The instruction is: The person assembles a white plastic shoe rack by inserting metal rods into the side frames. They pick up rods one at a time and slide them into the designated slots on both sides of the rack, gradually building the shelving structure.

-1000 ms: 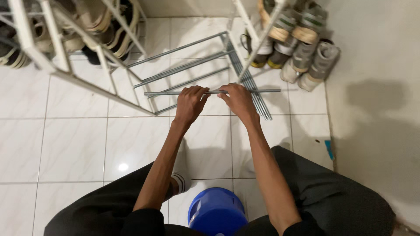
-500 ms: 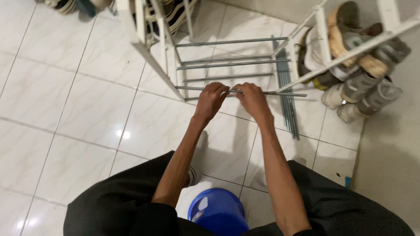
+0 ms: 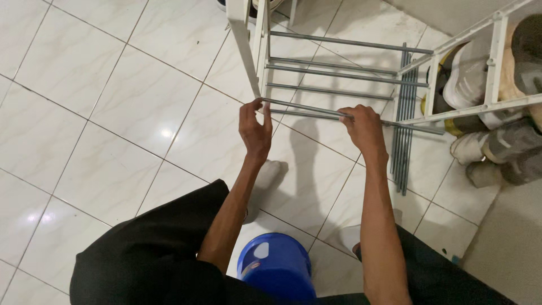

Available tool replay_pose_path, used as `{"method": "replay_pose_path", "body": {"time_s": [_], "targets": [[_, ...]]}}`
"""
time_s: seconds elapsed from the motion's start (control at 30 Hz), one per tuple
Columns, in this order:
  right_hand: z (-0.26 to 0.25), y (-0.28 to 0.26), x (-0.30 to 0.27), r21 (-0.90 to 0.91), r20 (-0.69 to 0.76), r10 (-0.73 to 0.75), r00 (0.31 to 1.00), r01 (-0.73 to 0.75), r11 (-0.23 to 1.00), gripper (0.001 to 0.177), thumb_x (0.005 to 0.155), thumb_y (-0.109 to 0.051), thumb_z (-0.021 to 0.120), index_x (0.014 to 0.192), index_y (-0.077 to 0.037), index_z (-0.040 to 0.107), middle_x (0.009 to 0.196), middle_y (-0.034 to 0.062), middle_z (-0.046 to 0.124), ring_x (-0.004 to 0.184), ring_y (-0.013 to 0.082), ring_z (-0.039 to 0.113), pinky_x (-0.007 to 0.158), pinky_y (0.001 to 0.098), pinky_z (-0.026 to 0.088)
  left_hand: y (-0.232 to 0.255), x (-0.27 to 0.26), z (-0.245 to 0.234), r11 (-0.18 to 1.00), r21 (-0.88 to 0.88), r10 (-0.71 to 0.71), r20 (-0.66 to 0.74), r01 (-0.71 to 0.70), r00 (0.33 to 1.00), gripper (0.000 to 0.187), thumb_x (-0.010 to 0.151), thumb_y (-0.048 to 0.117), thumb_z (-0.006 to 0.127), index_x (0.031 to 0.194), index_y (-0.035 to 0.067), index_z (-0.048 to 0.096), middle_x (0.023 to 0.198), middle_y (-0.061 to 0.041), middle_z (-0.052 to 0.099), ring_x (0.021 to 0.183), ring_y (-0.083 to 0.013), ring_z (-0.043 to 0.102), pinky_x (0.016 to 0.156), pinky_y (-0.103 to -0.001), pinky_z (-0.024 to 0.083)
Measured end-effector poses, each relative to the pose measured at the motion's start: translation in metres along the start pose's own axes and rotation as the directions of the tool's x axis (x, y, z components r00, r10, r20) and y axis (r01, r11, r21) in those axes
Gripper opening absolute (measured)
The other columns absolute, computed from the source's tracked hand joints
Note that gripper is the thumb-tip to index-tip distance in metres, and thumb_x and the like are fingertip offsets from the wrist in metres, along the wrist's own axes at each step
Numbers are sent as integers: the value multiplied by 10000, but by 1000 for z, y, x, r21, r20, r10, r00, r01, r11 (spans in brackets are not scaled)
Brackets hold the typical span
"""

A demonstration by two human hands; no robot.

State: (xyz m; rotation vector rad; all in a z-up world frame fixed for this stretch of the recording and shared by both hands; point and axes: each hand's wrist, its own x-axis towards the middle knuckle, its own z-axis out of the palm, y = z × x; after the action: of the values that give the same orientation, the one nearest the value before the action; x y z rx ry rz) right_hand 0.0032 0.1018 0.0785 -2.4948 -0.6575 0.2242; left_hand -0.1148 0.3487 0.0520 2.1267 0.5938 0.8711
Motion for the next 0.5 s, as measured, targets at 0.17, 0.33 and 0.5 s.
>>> {"method": "replay_pose_path", "body": {"time_s": [0.17,0.33,0.5], "targets": [[5,-3,3,23,17,2,1000,-3,1000,219,929,-119,740,1144,-105,781,973,161,695,941,353,640,854,461,518,-19,6,-5,989,-79,-125,-31,123,992,411,942,131,744,1288,-11,573,1218,-185,671,1077,-309,667,829,-394,553],[-2,-8,7,37,79,-3,997,0,999,221,946,-129,717,1158,-100,772,924,155,680,915,344,635,842,452,515,-29,12,10,975,-54,-209,88,214,974,310,973,132,715,1258,26,657,1186,-174,727,1066,-320,701,860,-430,561],[1,-38,19,98,163,31,986,-47,994,250,984,-88,649,1210,-114,751,918,144,656,856,316,654,799,435,522,-30,10,13,987,20,-161,72,159,984,291,989,135,683,1254,17,656,1141,-190,723,1049,-348,696,856,-439,552]]}}
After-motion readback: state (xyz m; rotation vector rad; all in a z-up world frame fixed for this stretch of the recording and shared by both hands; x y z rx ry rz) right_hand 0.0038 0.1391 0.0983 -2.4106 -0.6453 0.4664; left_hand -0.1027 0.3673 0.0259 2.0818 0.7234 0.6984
